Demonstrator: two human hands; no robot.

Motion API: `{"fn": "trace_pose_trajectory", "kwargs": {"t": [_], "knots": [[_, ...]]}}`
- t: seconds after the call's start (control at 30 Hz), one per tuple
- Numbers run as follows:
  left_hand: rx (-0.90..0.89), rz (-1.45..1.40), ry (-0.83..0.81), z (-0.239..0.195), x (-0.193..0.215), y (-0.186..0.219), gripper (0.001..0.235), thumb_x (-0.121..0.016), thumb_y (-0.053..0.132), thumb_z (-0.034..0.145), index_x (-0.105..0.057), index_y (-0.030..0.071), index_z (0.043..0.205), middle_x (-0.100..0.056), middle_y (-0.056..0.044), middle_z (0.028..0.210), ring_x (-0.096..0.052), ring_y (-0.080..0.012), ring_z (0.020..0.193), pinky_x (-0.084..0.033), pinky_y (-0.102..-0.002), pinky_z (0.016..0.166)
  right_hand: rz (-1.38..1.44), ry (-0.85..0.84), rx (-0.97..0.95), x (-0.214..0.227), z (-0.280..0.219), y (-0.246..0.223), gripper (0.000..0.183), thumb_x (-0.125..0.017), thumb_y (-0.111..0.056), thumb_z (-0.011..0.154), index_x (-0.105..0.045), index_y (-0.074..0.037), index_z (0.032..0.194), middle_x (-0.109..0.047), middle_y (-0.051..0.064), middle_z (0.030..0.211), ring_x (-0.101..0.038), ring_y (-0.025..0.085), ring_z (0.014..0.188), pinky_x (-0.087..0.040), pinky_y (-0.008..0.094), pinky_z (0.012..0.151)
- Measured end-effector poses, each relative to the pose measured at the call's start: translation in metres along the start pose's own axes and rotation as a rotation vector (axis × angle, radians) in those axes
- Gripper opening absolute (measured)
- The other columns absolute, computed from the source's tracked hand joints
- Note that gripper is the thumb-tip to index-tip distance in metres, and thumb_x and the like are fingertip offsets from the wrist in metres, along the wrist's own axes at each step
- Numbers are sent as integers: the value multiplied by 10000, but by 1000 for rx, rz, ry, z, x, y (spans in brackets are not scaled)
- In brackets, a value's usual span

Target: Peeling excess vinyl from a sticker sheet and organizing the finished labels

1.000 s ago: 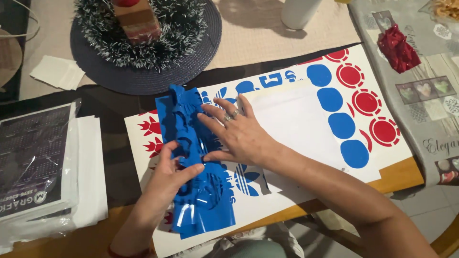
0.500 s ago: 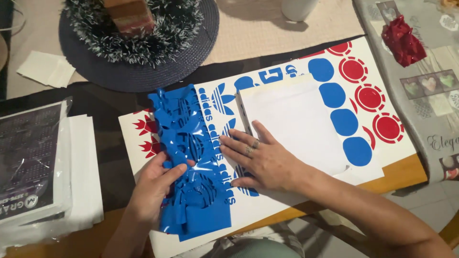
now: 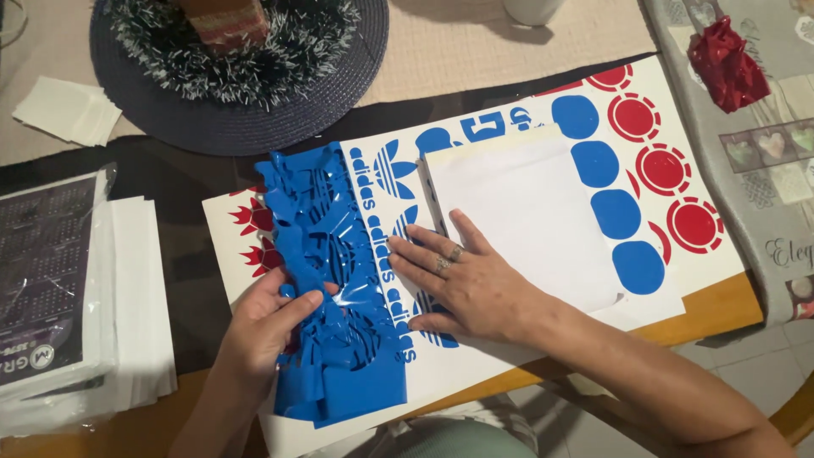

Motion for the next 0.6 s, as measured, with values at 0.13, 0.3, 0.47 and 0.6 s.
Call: {"fn": "trace_pose_trajectory", "kwargs": {"t": [0.13, 0.3, 0.47, 0.6], "knots": [[28, 43, 17, -4, -2, 7, 600, -589, 159, 969, -592, 128, 1568, -735, -177, 1495, -720, -415, 1318, -589, -625, 1076, -10, 0, 0, 0, 0, 0, 832, -400, -741, 1066, -352, -196, 1693, -304, 65, 1773, -156, 294, 1667, 46, 633, 1307], [19, 39, -18, -6, -1, 9, 615, -578, 176, 952, -586, 132, 1565, -722, -173, 1533, -718, -426, 1325, -592, -626, 1081, 2, 28, -1, 4, -2, -2, 831, -432, -721, 1062, -378, -177, 1688, -332, 73, 1772, -186, 295, 1669, 22, 618, 1321], [-8, 7, -38, 0, 3, 4, 612, -586, 149, 934, -592, 102, 1544, -725, -185, 1513, -721, -425, 1297, -597, -624, 1055, 10, 17, 2, 5, -2, -1, 828, -454, -707, 1060, -372, -178, 1691, -335, 72, 1771, -191, 291, 1667, 23, 620, 1317], [-19, 31, -42, 7, 9, 1, 468, -590, 136, 971, -667, 51, 1424, -740, -189, 1455, -724, -427, 1282, -603, -632, 1050, 13, 15, -2, 5, -2, -1, 839, -458, -711, 1059, -360, -176, 1698, -334, 74, 1772, -186, 289, 1669, 27, 620, 1318]]}}
Point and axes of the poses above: each hand's wrist, its own z-axis towards the middle knuckle, its own x-axis out of the back of the hand, y = z × x, the point moved 1 cm from there along z, towards the middle knuckle
